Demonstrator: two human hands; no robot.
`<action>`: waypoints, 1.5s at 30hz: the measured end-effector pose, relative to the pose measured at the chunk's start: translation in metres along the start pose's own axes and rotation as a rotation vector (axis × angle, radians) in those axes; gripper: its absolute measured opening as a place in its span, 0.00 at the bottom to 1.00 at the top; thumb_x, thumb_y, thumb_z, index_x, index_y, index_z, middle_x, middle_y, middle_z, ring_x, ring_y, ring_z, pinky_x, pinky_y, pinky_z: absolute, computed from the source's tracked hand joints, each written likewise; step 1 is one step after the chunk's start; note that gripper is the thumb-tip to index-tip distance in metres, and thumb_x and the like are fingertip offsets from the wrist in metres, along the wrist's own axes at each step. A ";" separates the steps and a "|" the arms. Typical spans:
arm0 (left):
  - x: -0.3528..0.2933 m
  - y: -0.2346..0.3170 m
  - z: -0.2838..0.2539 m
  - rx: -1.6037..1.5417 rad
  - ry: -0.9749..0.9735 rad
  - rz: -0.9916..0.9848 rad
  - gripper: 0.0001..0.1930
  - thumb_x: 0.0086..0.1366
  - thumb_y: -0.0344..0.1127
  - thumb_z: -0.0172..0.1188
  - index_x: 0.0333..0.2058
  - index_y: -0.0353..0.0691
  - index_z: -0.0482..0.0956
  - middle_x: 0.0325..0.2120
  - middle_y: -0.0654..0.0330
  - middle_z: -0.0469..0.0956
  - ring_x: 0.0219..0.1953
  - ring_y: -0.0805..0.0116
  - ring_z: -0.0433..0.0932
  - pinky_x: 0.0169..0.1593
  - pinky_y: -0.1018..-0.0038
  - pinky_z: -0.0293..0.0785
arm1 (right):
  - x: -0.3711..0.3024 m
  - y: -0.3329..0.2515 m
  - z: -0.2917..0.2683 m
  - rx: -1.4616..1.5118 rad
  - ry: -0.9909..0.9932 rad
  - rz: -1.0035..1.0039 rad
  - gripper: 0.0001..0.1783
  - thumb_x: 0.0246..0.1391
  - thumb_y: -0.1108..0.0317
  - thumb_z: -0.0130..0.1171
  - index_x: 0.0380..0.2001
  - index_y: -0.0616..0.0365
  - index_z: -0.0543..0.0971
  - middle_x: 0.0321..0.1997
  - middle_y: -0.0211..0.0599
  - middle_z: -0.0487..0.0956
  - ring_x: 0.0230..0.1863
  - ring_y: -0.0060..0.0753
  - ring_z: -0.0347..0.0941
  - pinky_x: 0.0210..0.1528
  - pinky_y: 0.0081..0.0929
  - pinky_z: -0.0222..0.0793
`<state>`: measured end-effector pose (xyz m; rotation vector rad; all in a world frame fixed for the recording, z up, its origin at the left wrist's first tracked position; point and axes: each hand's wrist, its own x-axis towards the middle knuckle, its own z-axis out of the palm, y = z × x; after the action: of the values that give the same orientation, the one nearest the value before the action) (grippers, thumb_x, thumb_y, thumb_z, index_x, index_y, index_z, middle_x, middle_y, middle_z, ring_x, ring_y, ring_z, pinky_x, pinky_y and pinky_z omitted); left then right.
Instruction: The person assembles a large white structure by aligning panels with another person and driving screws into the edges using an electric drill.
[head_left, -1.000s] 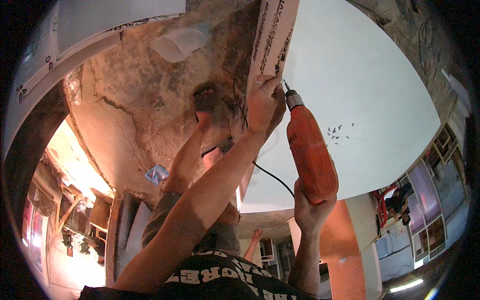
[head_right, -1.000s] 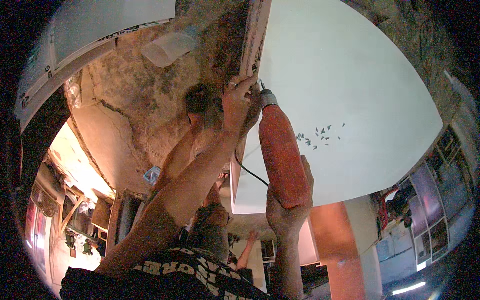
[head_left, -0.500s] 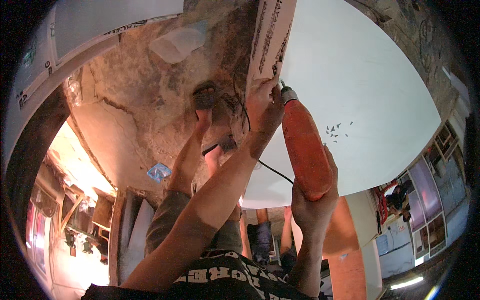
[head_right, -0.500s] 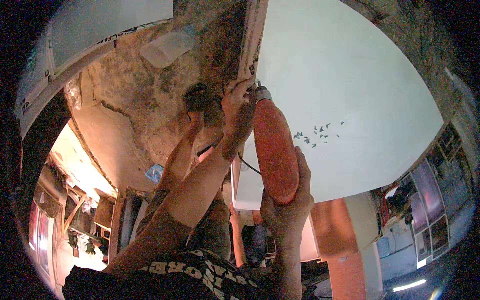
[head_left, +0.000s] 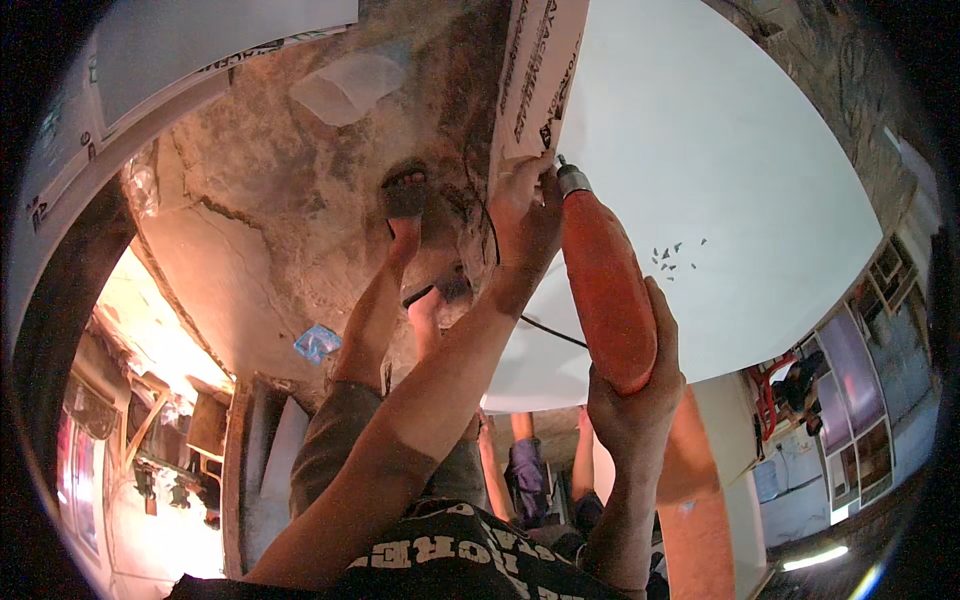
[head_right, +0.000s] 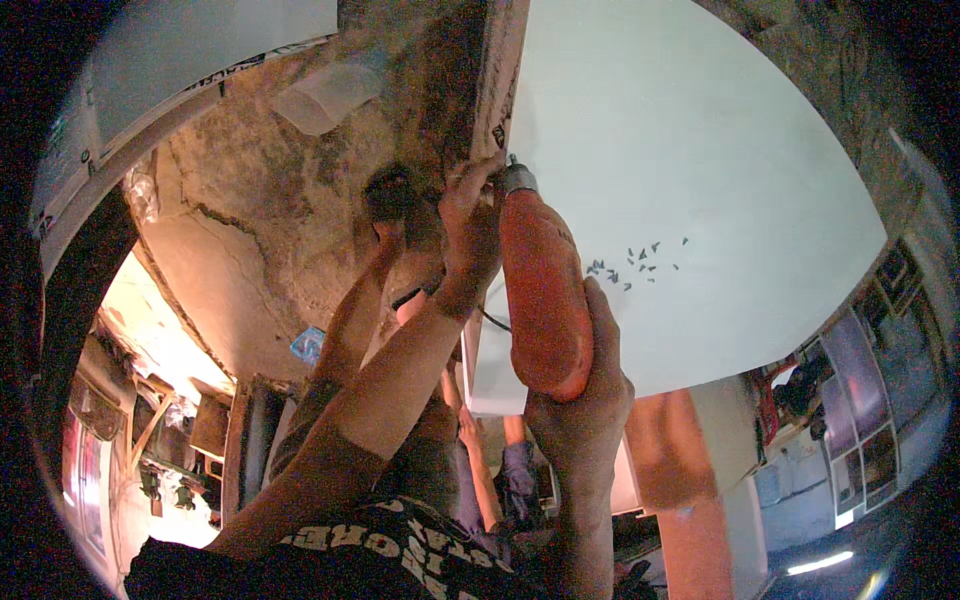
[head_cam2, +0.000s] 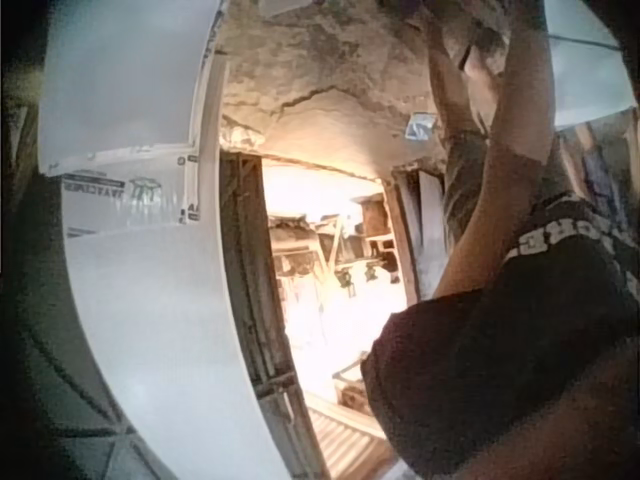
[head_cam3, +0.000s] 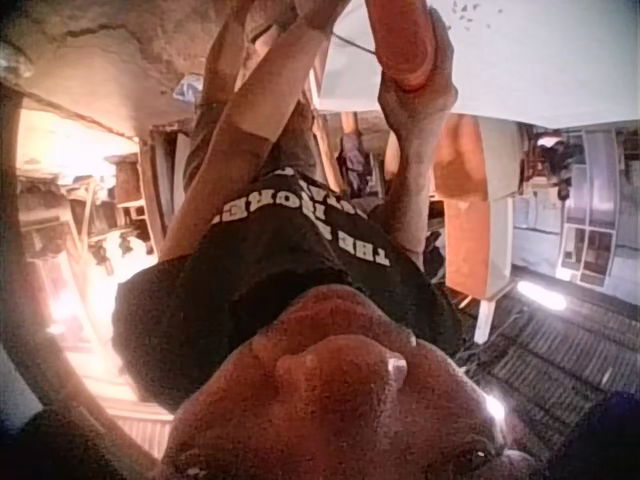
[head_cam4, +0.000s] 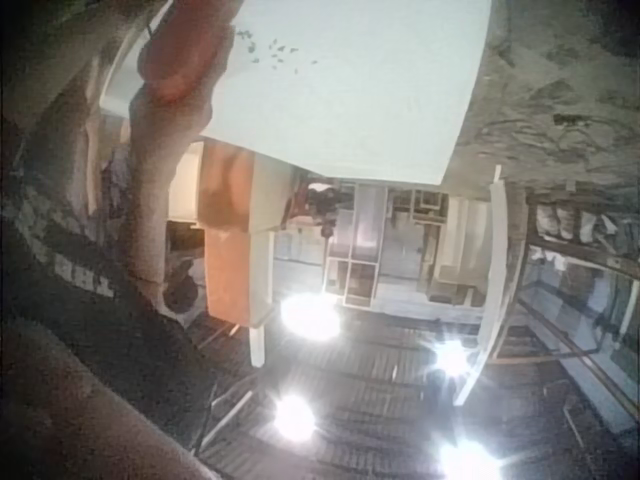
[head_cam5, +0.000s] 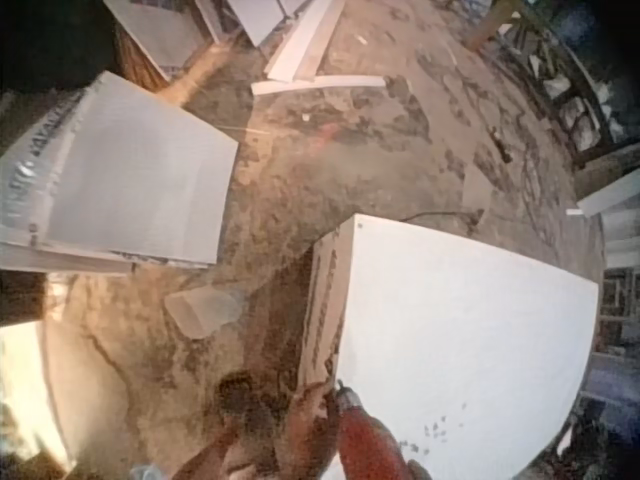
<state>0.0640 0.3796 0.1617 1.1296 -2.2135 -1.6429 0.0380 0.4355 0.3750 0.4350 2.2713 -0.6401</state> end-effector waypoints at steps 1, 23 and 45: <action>0.000 0.000 0.000 -0.002 -0.003 0.001 0.08 0.58 0.25 0.56 0.37 0.34 0.79 0.33 0.49 0.78 0.33 0.57 0.79 0.32 0.71 0.76 | 0.001 0.001 0.000 0.000 0.003 0.002 0.36 0.43 0.84 0.55 0.60 0.60 0.63 0.55 0.51 0.72 0.57 0.42 0.70 0.56 0.34 0.67; -0.048 -0.044 -0.017 -0.050 -0.273 0.154 0.09 0.57 0.30 0.56 0.35 0.35 0.77 0.31 0.46 0.78 0.39 0.46 0.76 0.41 0.63 0.72 | 0.016 0.019 -0.003 -0.488 0.006 -0.344 0.38 0.37 0.79 0.54 0.57 0.41 0.65 0.34 0.44 0.80 0.36 0.50 0.77 0.37 0.45 0.73; -0.084 -0.013 0.059 0.880 -0.703 0.875 0.11 0.58 0.34 0.55 0.39 0.37 0.74 0.41 0.53 0.72 0.48 0.57 0.72 0.50 0.65 0.73 | -0.342 0.314 0.237 1.529 0.404 0.514 0.28 0.44 0.74 0.62 0.50 0.62 0.67 0.31 0.40 0.75 0.25 0.30 0.71 0.27 0.27 0.68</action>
<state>0.0974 0.4772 0.1526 -0.5275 -3.2448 -0.6965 0.5527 0.5197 0.3778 1.8722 1.3953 -2.0177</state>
